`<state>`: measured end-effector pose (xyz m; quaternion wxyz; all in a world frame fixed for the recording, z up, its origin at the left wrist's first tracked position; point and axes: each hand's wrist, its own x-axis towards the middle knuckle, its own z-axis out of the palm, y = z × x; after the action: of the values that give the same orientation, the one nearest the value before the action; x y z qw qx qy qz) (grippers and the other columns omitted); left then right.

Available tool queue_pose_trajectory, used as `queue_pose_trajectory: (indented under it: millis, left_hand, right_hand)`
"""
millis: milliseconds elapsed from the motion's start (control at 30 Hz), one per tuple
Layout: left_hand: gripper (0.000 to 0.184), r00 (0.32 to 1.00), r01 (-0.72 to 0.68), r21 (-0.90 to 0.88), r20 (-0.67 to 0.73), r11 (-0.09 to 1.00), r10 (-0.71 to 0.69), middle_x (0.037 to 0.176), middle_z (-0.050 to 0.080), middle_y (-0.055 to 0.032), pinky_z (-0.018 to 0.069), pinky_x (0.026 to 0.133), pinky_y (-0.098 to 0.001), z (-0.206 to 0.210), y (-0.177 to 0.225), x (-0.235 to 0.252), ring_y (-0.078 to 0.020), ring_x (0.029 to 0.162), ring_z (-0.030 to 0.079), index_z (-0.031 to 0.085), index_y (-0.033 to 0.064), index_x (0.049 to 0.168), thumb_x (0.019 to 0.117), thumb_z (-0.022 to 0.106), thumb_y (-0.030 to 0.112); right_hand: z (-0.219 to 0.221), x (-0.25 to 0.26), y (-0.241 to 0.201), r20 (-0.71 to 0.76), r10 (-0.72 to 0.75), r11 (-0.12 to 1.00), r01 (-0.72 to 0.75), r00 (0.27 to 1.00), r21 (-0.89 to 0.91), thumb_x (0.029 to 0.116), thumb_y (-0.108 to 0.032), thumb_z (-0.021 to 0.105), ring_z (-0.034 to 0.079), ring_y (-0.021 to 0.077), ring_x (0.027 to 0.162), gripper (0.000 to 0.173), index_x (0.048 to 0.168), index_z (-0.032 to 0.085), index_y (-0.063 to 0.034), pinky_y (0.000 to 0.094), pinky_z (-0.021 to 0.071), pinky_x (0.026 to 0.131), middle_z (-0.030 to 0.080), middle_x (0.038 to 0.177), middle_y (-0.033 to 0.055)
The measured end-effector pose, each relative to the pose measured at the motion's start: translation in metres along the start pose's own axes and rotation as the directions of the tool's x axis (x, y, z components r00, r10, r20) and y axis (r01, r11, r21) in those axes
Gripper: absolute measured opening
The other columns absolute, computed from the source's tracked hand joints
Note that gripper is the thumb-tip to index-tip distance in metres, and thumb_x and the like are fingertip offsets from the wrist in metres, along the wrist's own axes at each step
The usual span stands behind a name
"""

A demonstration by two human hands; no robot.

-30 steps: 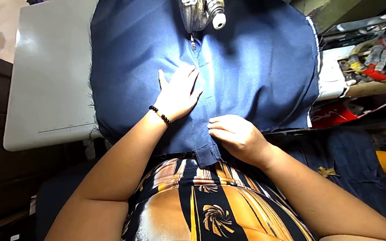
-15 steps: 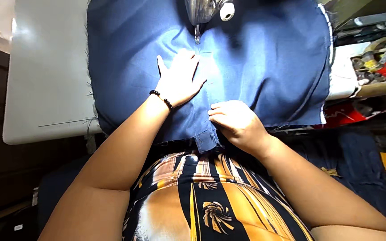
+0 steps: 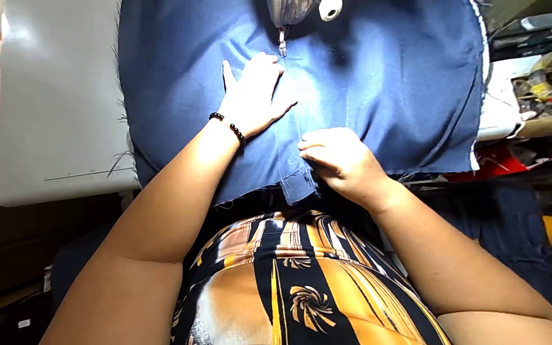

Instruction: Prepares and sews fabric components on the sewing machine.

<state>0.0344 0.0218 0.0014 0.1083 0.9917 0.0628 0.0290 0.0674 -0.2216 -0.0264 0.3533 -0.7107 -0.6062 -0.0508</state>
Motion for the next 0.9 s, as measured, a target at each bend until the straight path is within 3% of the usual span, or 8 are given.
queue_pose_trajectory:
  millis: [433,533,633,733,900]
  left_hand:
    - [0.081,0.998,0.025,-0.026,0.052,0.999,-0.024,0.163,0.037,-0.0101,0.0056,0.113,-0.081,-0.013,-0.024,0.043,-0.0307,0.156,0.026,0.049,0.0111,0.148,0.0942,0.045,0.072]
    - [0.086,0.996,0.062,-0.014,0.072,0.998,-0.06,0.162,0.038,-0.0099,0.0044,0.113,-0.0809,-0.018,-0.028,0.053,-0.0304,0.155,0.027,0.045,0.0143,0.152,0.0913,0.045,0.075]
    - [0.096,0.991,0.068,0.059,0.112,0.996,-0.074,0.17,0.026,-0.0092,0.0021,0.112,-0.0828,-0.019,-0.032,0.06,-0.0315,0.159,0.018,0.032,0.0206,0.162,0.0893,0.037,0.083]
    - [0.098,0.99,0.056,0.097,0.124,0.994,-0.068,0.172,0.02,-0.0084,0.002,0.112,-0.083,-0.018,-0.035,0.063,-0.0322,0.16,0.012,0.033,0.0272,0.162,0.0856,0.032,0.089]
    - [0.099,0.989,0.062,0.103,0.128,0.993,-0.074,0.172,0.019,-0.0063,0.002,0.112,-0.0825,-0.018,-0.035,0.065,-0.032,0.16,0.01,0.034,0.0293,0.162,0.0836,0.035,0.09]
  right_hand:
    - [-0.005,0.039,0.027,0.115,0.083,0.997,-0.083,0.99,-0.006,0.0901,-0.003,0.051,0.062,0.0345,0.123,0.032,0.11,0.076,-0.0072,0.0519,0.0429,0.103,0.071,0.122,0.0162]
    - [-0.004,0.045,0.031,0.121,0.104,0.994,-0.101,0.987,-0.028,0.0914,-0.004,0.051,0.061,0.0358,0.125,0.032,0.111,0.076,-0.0056,0.0535,0.0429,0.103,0.071,0.124,0.0172]
    - [-0.003,0.049,0.033,0.108,0.108,0.994,-0.106,0.988,-0.026,0.0911,-0.004,0.051,0.062,0.0359,0.123,0.03,0.109,0.075,-0.0051,0.0543,0.0434,0.101,0.071,0.123,0.0172]
    - [-0.002,0.048,0.034,0.1,0.113,0.994,-0.112,0.989,-0.015,0.0907,-0.004,0.051,0.062,0.0353,0.123,0.031,0.109,0.075,-0.0053,0.0539,0.0428,0.101,0.071,0.122,0.0169]
    - [-0.002,0.049,0.035,0.086,0.113,0.994,-0.113,0.99,0.002,0.0906,-0.004,0.052,0.063,0.0347,0.119,0.03,0.107,0.076,-0.0057,0.0535,0.044,0.098,0.072,0.118,0.0166]
